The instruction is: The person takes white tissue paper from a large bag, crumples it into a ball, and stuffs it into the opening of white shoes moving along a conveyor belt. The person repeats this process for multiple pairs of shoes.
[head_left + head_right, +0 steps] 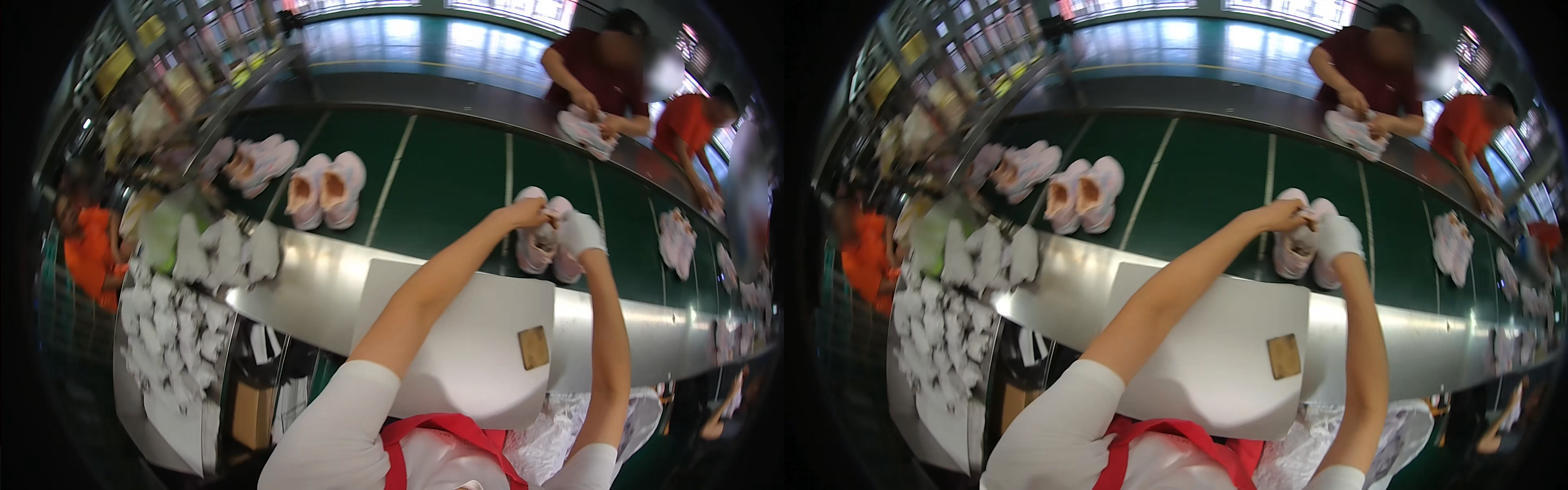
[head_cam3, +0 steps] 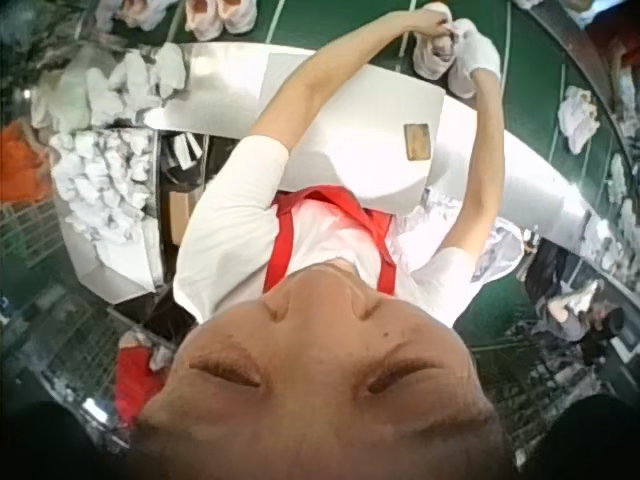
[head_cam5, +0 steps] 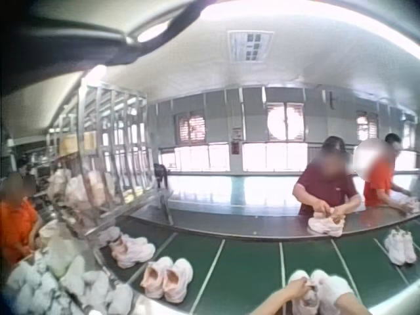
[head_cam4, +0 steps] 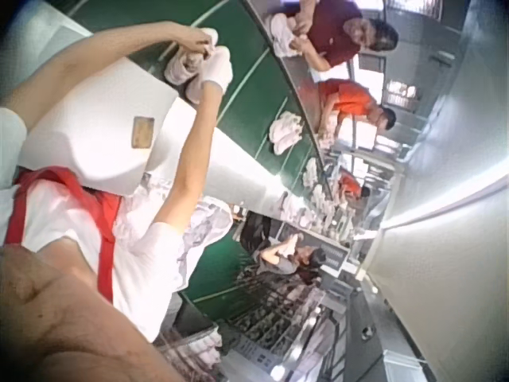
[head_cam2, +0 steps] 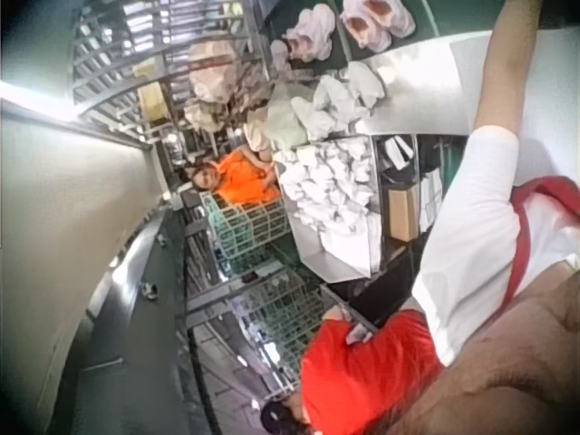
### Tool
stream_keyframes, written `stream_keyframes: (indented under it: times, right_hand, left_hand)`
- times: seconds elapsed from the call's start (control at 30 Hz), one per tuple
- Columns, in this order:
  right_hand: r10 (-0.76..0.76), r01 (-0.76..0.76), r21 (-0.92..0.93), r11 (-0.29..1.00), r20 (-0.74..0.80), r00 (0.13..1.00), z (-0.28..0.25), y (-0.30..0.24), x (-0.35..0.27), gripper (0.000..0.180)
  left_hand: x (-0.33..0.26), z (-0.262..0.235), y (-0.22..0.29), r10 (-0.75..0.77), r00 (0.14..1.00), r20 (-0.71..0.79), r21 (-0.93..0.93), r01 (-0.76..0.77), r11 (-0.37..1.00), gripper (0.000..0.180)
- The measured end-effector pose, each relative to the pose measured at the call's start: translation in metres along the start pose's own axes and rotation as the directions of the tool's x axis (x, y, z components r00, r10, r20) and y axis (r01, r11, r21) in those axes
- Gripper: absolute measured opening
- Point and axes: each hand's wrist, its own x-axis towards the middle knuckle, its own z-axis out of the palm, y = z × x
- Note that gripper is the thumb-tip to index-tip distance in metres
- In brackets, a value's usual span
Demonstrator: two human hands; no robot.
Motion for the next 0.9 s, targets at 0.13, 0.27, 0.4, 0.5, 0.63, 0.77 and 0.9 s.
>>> stream_keyframes:
  times: [0.13, 0.27, 0.4, 0.5, 0.63, 0.77, 0.9]
  right_hand:
    - [-0.253, 0.245, 0.296, 0.923, -0.014, 0.967, 0.025, 0.048, 0.019, 0.06]
    - [-0.191, 0.186, 0.113, 0.976, 0.037, 0.981, 0.031, 0.033, 0.025, 0.069]
    - [-0.125, 0.088, -0.186, 0.979, -0.201, 0.972, 0.082, 0.036, 0.058, 0.025]
    - [-0.044, 0.047, 0.005, 0.999, -0.237, 0.97, 0.096, 0.039, 0.072, 0.024]
    - [-0.092, 0.112, 0.156, 0.981, -0.13, 0.987, 0.046, 0.018, 0.001, 0.062]
    - [-0.08, 0.209, 0.307, 0.928, -0.384, 0.92, 0.02, 0.003, -0.136, 0.044]
    - [-0.067, 0.074, 0.028, 0.997, -0.187, 0.98, 0.037, -0.002, -0.219, 0.04]
  left_hand:
    - [0.0, -0.001, 0.036, -0.042, 0.978, 0.207, 0.035, 0.035, 0.999, 0.083]
    - [-0.006, 0.022, 0.059, -0.208, 0.978, 0.014, 0.345, 0.191, 0.919, 0.076]
    - [0.01, 0.057, 0.072, -0.166, 0.902, -0.398, 0.421, 0.34, 0.841, 0.04]
    - [0.023, 0.072, 0.048, -0.065, 0.805, -0.589, 0.41, 0.367, 0.835, 0.03]
    - [0.02, 0.07, 0.047, -0.095, 0.854, -0.511, 0.364, 0.315, 0.876, 0.033]
    - [0.034, 0.055, 0.031, -0.216, 0.909, -0.356, 0.231, 0.31, 0.922, 0.061]
    - [-0.054, 0.004, 0.114, 0.043, 0.941, -0.337, 0.128, 0.001, 0.992, 0.056]
